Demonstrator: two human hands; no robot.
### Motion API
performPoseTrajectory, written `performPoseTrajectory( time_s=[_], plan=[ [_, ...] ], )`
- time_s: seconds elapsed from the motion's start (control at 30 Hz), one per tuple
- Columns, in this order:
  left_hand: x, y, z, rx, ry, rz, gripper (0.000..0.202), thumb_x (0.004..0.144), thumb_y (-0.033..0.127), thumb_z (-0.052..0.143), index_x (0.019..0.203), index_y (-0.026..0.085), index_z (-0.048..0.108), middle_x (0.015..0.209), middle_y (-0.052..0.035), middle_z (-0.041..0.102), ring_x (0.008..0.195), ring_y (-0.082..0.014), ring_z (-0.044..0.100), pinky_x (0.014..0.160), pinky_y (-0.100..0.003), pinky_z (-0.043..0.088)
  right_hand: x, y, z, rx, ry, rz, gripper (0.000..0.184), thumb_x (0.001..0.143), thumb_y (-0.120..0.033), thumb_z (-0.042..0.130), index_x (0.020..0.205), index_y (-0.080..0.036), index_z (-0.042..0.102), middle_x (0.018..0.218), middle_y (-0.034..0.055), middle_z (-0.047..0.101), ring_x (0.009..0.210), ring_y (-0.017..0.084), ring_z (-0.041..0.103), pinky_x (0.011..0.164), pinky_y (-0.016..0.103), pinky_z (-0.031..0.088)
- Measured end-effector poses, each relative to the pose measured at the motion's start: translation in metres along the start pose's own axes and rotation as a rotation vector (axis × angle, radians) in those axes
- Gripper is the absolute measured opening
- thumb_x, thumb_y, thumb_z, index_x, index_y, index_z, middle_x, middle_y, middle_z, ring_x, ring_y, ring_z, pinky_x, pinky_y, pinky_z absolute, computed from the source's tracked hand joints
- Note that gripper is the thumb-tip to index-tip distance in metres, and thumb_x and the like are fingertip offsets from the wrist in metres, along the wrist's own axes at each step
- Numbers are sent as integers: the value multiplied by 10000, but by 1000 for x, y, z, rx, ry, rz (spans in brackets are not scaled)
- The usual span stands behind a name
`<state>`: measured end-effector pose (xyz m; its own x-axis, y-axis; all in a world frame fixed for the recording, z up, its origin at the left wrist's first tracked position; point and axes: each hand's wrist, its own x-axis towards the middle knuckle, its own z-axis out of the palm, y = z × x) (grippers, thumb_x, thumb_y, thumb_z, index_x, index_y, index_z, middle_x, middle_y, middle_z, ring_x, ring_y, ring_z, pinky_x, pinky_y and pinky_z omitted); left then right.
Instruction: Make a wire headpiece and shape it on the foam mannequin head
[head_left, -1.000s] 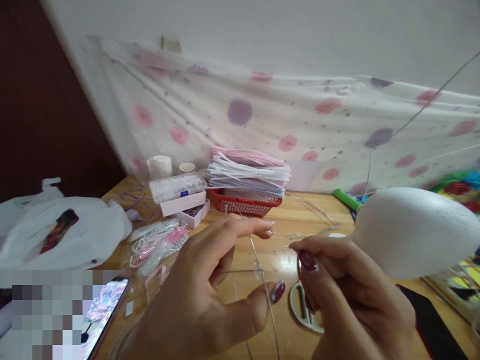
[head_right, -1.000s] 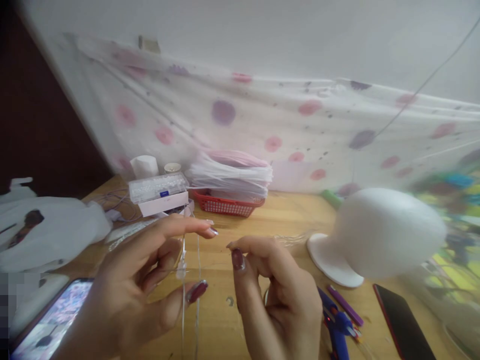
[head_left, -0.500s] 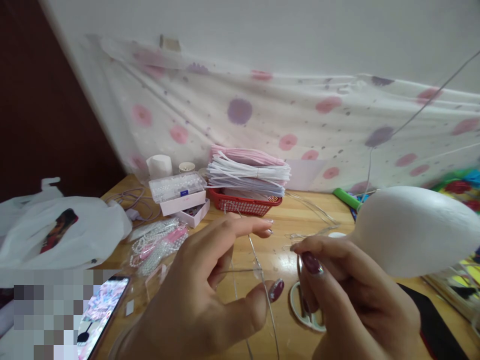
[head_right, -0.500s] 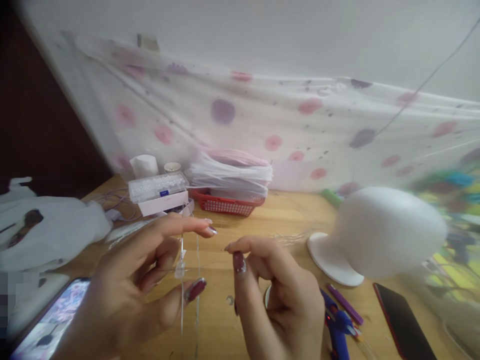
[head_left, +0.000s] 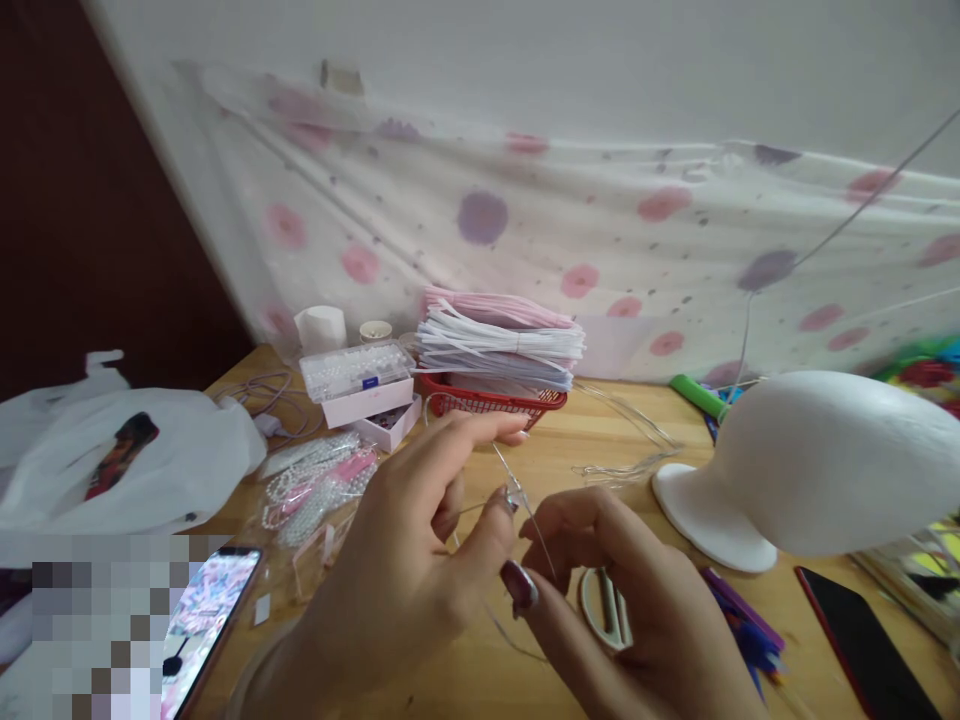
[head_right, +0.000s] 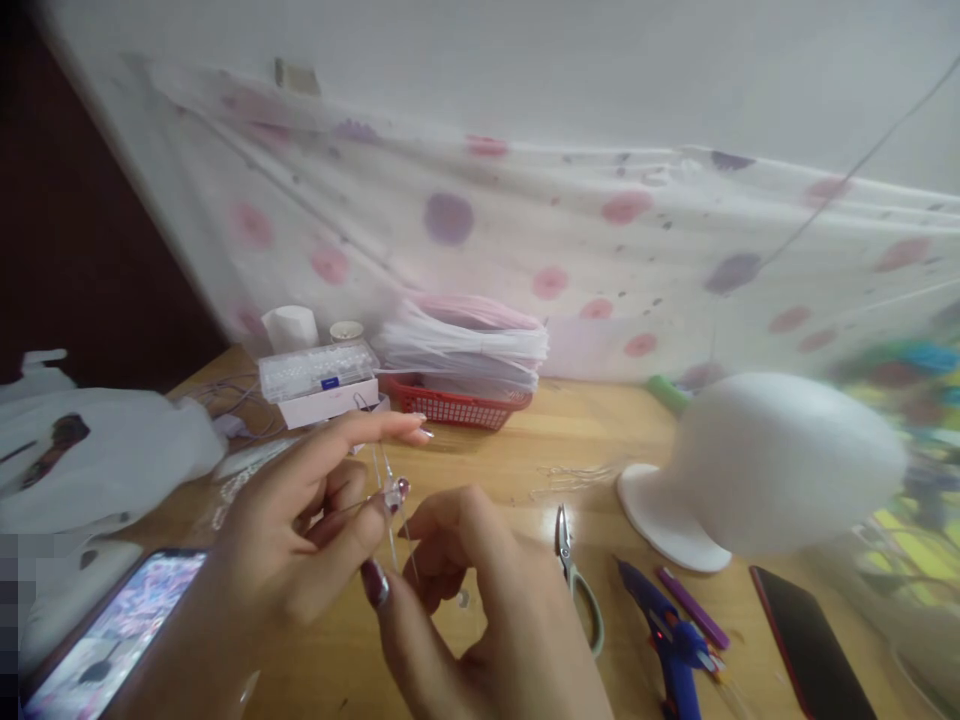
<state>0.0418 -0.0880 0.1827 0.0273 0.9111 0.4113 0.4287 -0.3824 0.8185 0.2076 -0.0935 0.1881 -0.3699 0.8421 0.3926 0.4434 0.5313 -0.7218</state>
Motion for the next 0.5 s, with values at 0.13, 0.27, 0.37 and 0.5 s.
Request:
performPoseTrajectory(
  time_s=[0.13,0.27,0.37,0.5],
  plan=[
    [0,0,1,22,-1,-7,480,831,131,558,1277,307,547,975,21,637,497,-49,378,473,-231,350,2,4,3,69,-93,41,58,929,-200,492,911,-225,541,636,-37,670,549,101,610,498,188,475],
    [-2,5,0,-16,-19,-57,527,854,144,527,1344,336,499,758,55,539,489,-66,364,460,-239,307,4,7,5,18,9,22,54,937,-215,492,910,-235,534,553,-74,604,481,90,561,457,181,432],
    [-6,9,0,-66,-12,-108,548,863,145,489,1376,337,478,659,68,418,490,-79,350,472,-241,314,7,9,9,-86,185,-38,46,909,-215,559,879,-240,533,498,-111,516,421,65,477,455,174,402],
    [-11,11,1,-100,18,-132,514,877,217,506,1378,327,490,649,55,414,512,-97,386,475,-244,346,8,10,15,-133,304,-83,61,878,-219,622,901,-243,570,510,-120,498,419,49,474,448,162,384]
  ],
)
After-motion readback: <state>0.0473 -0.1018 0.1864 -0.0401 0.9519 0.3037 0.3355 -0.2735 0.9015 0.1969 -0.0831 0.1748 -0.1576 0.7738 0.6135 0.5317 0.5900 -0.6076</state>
